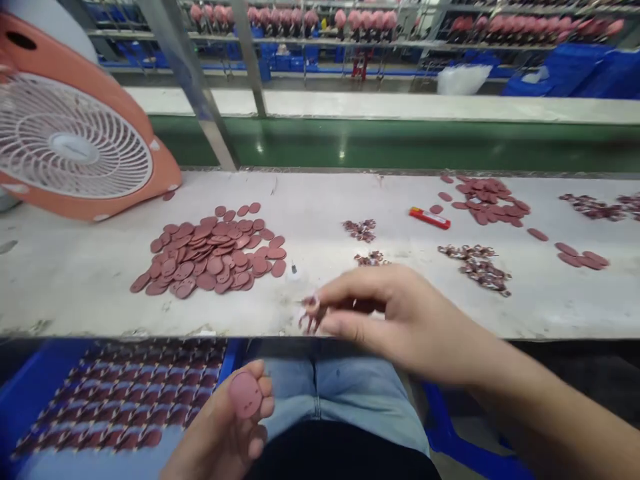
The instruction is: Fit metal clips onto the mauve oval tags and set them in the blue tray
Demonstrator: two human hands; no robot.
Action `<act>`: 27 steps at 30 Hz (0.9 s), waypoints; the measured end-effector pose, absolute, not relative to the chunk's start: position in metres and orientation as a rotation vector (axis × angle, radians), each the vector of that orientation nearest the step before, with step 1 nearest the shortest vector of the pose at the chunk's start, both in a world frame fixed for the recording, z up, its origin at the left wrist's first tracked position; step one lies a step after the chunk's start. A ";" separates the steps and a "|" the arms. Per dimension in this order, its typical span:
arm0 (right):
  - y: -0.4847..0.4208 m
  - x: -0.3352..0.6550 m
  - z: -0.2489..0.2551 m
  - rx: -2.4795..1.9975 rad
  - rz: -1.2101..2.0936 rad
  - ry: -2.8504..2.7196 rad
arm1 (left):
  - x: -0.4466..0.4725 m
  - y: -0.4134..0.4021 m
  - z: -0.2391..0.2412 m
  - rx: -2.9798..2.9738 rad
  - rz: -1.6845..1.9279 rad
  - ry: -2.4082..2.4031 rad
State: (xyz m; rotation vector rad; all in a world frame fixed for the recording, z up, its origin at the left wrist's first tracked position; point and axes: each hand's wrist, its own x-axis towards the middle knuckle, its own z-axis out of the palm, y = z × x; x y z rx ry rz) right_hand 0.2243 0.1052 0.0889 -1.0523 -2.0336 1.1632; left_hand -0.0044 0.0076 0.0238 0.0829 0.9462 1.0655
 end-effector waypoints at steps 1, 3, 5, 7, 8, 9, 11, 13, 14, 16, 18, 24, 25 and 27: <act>0.093 0.215 0.085 -1.014 1.251 -2.011 | -0.004 0.007 0.025 0.085 1.041 0.931; 0.075 0.201 0.077 -0.915 1.346 -2.004 | -0.003 0.005 0.023 0.112 1.008 0.897; 0.067 0.191 0.070 -0.827 1.360 -2.029 | -0.003 0.003 0.018 0.160 0.979 0.846; 0.065 0.186 0.066 -0.799 1.345 -2.072 | -0.005 -0.001 0.013 0.200 0.956 0.798; 0.065 0.185 0.065 -0.807 1.334 -2.094 | -0.005 -0.002 0.011 0.209 0.948 0.783; 0.066 0.184 0.064 -0.814 1.326 -2.120 | -0.006 -0.004 0.009 0.209 0.944 0.772; 0.066 0.184 0.065 -0.813 1.314 -2.170 | -0.006 -0.005 0.008 0.204 0.948 0.758; 0.065 0.184 0.065 -0.797 1.307 -2.206 | -0.006 -0.005 0.008 0.200 0.953 0.755; 0.065 0.183 0.066 -0.795 1.303 -2.216 | -0.006 -0.004 0.008 0.199 0.955 0.755; 0.064 0.183 0.066 -0.801 1.295 -2.233 | -0.006 -0.004 0.008 0.204 0.953 0.755; 0.064 0.182 0.066 -0.803 1.281 -2.257 | -0.007 -0.004 0.008 0.211 0.951 0.749; 0.065 0.181 0.067 -0.758 1.271 -2.298 | -0.009 -0.005 0.006 0.242 0.949 0.738; 0.065 0.181 0.067 -0.760 1.263 -2.305 | -0.009 -0.005 0.006 0.242 0.949 0.744; 0.065 0.181 0.066 -0.757 1.255 -2.313 | -0.010 -0.004 0.007 0.247 0.948 0.754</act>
